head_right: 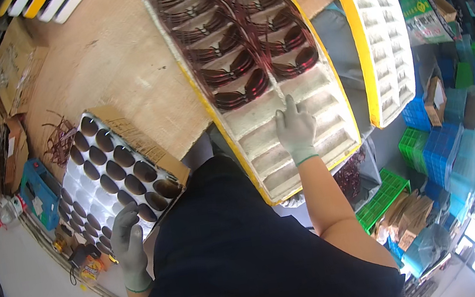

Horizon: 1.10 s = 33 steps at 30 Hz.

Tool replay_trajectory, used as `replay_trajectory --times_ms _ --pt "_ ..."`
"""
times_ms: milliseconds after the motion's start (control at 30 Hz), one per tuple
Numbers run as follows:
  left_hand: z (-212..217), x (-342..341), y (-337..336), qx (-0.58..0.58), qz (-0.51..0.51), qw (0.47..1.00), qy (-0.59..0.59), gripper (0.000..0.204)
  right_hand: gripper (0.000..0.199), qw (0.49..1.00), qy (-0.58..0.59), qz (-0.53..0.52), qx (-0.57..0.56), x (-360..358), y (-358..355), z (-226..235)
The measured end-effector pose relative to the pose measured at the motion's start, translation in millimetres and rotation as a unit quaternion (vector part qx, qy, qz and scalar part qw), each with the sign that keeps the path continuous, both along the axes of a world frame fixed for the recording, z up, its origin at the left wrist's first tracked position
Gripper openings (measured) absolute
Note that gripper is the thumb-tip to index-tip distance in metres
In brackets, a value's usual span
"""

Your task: The person repeatedly picks dark oval objects from a foam tray and attaches red string to each one, then places the finished items into a yellow tray. The process is repeated for multiple items throughout the clip.

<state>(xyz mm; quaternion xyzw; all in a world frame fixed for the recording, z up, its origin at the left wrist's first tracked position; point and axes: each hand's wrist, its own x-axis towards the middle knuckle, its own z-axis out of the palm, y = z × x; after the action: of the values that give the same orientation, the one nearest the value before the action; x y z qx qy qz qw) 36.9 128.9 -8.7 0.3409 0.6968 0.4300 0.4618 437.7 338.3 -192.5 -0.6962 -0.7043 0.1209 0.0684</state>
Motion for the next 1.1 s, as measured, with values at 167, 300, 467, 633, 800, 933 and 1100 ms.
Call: replay_trajectory --times_ms 167,300,467,633,800,933,1100 --pt "-1.6 -3.4 -21.9 0.025 0.029 0.999 0.0 0.027 0.053 0.997 0.032 -0.064 0.003 -18.5 11.9 3.3" --pt "2.7 -3.8 -36.1 0.04 0.056 0.998 0.014 0.027 0.05 0.994 0.008 -0.106 0.029 -23.8 25.7 -23.6" --pt "0.4 -26.9 -59.9 0.027 0.093 0.994 0.041 0.028 0.05 0.995 0.021 -0.098 0.007 -49.3 60.6 -23.1" --pt "-9.6 -65.8 -101.2 0.042 0.119 0.991 0.044 0.028 0.053 0.997 -0.053 -0.052 -0.015 -47.3 79.3 -18.7" --pt "-19.0 -108.1 -148.6 0.062 0.181 0.981 -0.021 0.025 0.044 0.992 0.023 0.047 0.113 -130.9 18.4 60.9" --pt "-24.9 -131.7 -184.8 0.076 0.179 0.981 0.005 0.024 0.032 0.914 0.288 0.28 0.061 -320.1 -75.7 126.2" --pt "-27.5 -144.9 -254.1 0.075 0.17 0.981 0.061 0.022 0.036 0.831 0.169 0.529 0.033 -529.7 -142.9 124.2"
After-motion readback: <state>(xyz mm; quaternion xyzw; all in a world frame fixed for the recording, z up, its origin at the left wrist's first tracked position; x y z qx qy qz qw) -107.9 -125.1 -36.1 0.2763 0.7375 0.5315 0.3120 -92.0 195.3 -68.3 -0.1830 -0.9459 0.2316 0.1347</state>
